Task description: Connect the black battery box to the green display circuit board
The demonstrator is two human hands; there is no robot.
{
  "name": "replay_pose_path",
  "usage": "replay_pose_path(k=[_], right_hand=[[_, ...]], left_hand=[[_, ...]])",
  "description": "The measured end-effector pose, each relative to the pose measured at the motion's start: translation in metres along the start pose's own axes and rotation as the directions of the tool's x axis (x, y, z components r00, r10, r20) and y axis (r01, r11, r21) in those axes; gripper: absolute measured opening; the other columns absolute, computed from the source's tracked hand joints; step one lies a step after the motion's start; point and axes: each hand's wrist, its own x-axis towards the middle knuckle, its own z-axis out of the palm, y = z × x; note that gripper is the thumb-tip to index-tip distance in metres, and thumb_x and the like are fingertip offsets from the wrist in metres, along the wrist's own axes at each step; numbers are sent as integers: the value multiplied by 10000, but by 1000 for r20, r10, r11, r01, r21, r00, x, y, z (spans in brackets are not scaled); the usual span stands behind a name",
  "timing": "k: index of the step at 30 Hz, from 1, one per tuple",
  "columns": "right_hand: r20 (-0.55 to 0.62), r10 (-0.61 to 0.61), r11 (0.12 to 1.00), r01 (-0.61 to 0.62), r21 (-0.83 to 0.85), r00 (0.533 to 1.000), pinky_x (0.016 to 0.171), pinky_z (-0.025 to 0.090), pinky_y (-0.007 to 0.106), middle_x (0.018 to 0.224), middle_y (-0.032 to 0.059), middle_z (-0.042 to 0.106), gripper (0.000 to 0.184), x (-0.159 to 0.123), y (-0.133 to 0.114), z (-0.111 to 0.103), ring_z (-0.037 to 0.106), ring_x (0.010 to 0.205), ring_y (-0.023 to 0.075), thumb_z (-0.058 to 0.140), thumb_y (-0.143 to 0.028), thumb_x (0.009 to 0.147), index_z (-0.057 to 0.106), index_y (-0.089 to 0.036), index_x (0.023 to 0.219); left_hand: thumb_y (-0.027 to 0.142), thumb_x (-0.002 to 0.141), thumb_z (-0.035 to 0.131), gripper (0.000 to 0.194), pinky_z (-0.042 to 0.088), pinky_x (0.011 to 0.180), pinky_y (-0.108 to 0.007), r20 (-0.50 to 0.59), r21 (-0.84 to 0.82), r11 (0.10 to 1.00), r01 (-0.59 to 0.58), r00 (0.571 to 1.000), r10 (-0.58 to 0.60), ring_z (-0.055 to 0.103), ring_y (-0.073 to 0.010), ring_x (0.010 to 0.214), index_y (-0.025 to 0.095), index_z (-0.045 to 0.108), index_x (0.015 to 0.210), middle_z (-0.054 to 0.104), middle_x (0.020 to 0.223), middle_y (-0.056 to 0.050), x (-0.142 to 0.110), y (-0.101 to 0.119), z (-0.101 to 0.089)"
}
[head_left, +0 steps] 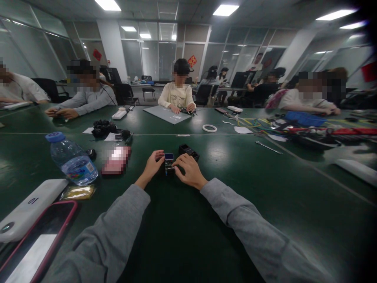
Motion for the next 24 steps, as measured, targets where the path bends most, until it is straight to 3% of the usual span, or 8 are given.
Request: replay_pose_path(k=[8, 24], right_hand=[[24, -57, 998, 57, 3, 998, 848, 399, 408, 985, 88, 548, 464, 3, -2, 3, 462, 969, 247, 564, -591, 775, 538, -183, 992], [58, -67, 995, 71, -73, 996, 809, 423, 402, 965, 89, 521, 361, 2, 2, 6, 450, 940, 240, 505, -532, 845, 562, -196, 963]], left_hand=[[229, 761, 608, 360, 433, 957, -407, -20, -25, 1000, -13, 1000, 12, 596, -193, 1021, 144, 532, 1102, 612, 1083, -123, 4, -4, 1], [231, 777, 596, 349, 425, 970, -399, 6, -9, 1000, -26, 1000, 26, 591, -188, 1031, 143, 535, 1109, 616, 1087, -121, 0, 2, 1]])
